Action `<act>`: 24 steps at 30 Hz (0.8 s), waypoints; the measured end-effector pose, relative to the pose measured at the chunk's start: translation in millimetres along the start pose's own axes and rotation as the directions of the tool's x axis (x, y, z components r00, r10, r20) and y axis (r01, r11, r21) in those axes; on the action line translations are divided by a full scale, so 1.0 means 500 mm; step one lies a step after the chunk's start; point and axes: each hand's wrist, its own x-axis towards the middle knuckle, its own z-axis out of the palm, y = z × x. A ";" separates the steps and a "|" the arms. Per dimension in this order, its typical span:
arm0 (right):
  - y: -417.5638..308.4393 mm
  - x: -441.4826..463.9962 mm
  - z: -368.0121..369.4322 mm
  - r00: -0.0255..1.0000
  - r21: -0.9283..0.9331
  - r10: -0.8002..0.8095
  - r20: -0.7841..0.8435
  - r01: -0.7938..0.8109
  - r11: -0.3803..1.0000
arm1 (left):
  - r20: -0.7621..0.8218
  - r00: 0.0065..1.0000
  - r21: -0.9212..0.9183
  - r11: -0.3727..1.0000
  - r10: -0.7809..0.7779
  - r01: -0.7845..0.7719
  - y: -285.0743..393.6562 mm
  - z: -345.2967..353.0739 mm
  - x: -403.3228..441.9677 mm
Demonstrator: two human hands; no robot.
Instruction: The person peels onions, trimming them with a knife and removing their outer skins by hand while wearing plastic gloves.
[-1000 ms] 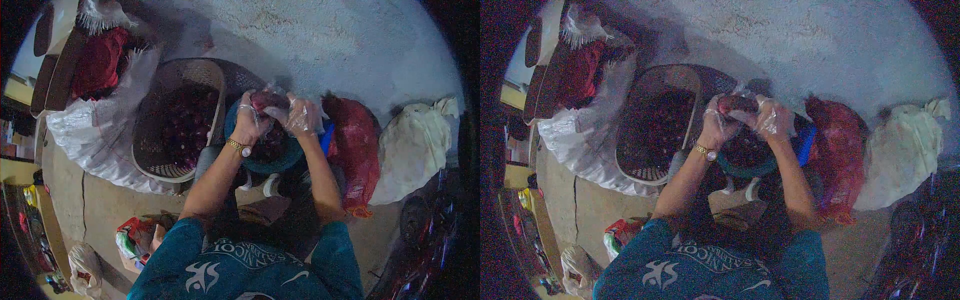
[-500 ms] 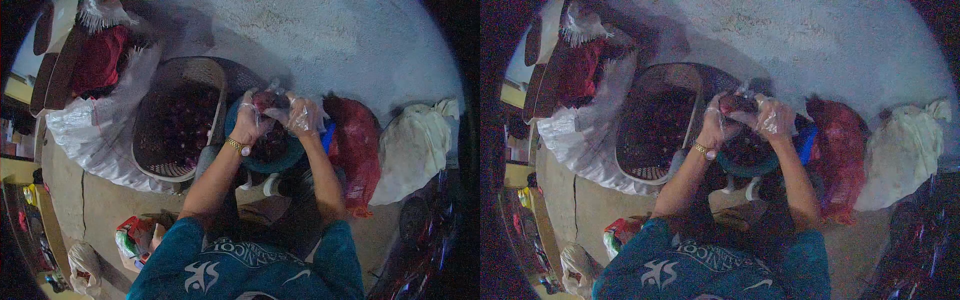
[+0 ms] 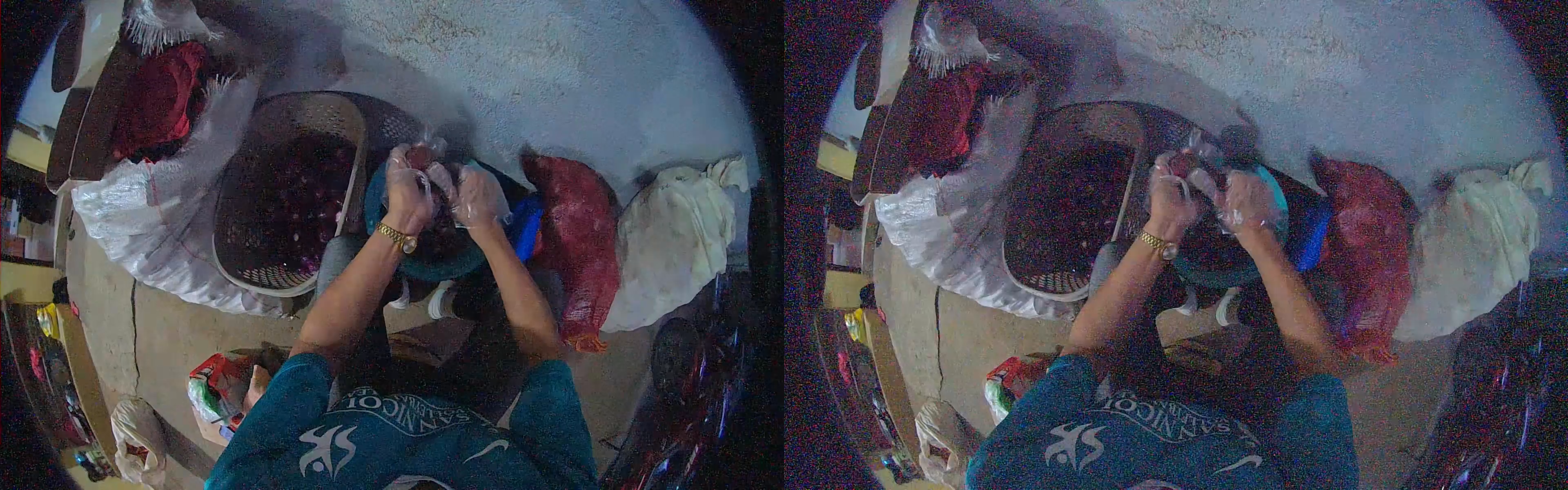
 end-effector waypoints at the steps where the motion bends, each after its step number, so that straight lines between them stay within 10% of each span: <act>1: 0.012 -0.010 0.018 0.997 0.013 0.046 0.068 -0.047 0.999 | 0.000 1.000 0.000 1.000 0.000 0.000 0.000 0.002 -0.002; 4: -0.007 0.027 -0.019 0.937 0.242 0.199 0.286 -0.271 0.932 | 0.119 0.989 0.161 0.981 0.089 -0.108 0.004 0.004 -0.004; 10: -0.045 0.076 -0.122 0.958 0.114 0.119 0.260 -0.153 0.982 | 0.187 0.932 0.166 0.946 -0.309 0.280 0.037 0.004 -0.009; 20: -0.015 0.007 -0.004 1.000 0.164 -0.007 -0.026 0.011 0.986 | 0.030 0.986 0.200 0.965 0.166 -0.169 0.002 0.008 -0.034; 24: -0.033 0.015 -0.021 0.912 0.323 0.193 0.361 -0.316 0.892 | -0.002 0.945 0.224 0.921 0.328 -0.319 -0.016 0.006 -0.020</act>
